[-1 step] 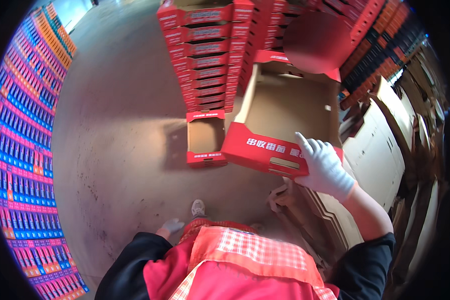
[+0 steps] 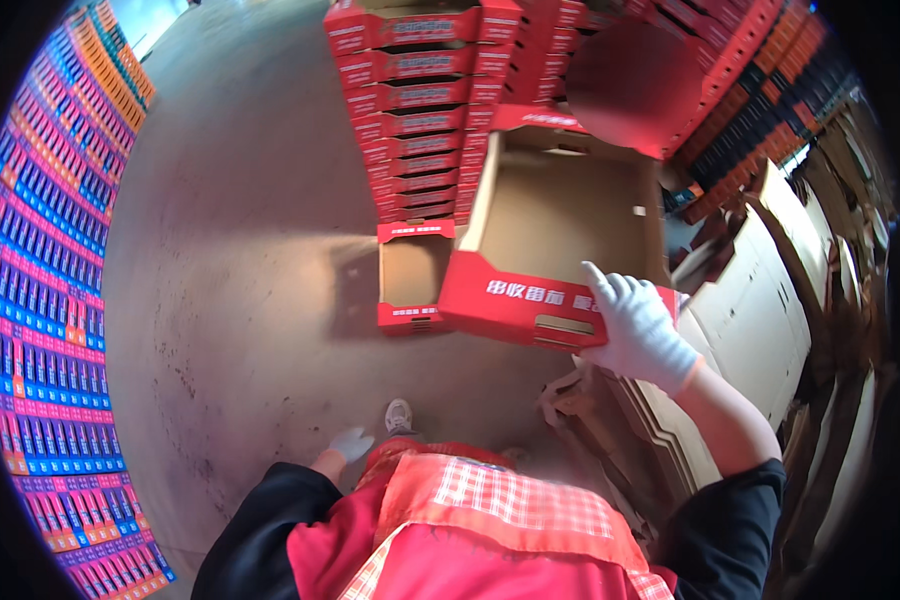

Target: The person repeatedly folds flat cardboard sheets into red-labeled boxes and stacks them in a warehouse. The person handles each box one at a time, folding the sides and placing the finished boxes on a growing stack.

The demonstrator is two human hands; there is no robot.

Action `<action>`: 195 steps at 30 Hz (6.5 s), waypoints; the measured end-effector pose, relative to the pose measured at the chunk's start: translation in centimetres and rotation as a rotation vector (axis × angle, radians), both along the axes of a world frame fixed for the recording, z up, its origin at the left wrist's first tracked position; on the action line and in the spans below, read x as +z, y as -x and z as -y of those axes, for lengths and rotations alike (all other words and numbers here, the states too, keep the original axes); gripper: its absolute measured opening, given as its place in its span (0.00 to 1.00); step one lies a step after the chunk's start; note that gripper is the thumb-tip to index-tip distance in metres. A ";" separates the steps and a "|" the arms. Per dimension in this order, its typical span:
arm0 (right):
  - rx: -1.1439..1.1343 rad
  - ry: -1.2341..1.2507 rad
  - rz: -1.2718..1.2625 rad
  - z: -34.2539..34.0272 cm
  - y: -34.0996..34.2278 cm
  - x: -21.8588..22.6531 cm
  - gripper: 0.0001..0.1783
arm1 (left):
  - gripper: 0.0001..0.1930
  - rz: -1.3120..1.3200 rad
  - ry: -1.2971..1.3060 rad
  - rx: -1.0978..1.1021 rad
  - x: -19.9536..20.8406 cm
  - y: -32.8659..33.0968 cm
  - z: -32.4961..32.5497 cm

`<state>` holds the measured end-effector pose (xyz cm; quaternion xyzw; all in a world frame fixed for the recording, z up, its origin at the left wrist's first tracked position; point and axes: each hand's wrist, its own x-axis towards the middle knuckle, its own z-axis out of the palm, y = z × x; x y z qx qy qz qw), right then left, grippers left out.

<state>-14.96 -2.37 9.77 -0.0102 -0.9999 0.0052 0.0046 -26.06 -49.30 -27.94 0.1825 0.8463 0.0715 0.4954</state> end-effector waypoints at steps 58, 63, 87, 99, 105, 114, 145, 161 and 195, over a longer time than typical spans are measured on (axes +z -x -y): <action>-0.305 1.041 0.809 17.0 11.1 -42.2 0.17 | 0.33 -0.042 0.197 -0.627 -5.9 12.6 -4.0; -0.397 1.327 0.334 16.9 5.9 -27.2 0.21 | 0.50 -0.184 0.087 -0.309 0.5 17.3 -5.0; -1.724 0.307 -0.649 -15.6 -49.3 -10.1 0.50 | 0.25 0.435 -0.952 0.034 23.7 -11.0 -69.8; -1.698 0.965 -0.689 -14.1 -55.0 -6.2 0.56 | 0.25 0.826 -0.743 -0.031 26.1 -9.7 -65.3; -1.782 1.020 -0.853 -13.7 -54.3 -5.6 0.52 | 0.41 0.393 -0.870 -0.337 29.1 -12.6 -65.3; -1.664 1.207 -0.905 -10.9 -49.0 -3.5 0.22 | 0.22 0.789 -0.699 -0.228 29.7 -13.2 -65.8; -0.800 0.096 -0.595 -3.5 -41.3 6.7 0.10 | 0.21 -0.687 -1.353 -1.777 42.4 -17.4 -56.2; -0.746 0.085 -0.066 -4.0 -41.2 5.8 0.15 | 0.24 -0.011 -0.656 -1.542 42.5 -16.8 -58.1; -1.187 -0.022 -0.560 -10.5 -31.4 17.9 0.18 | 0.44 -0.587 -1.995 -1.262 50.5 -24.0 -51.6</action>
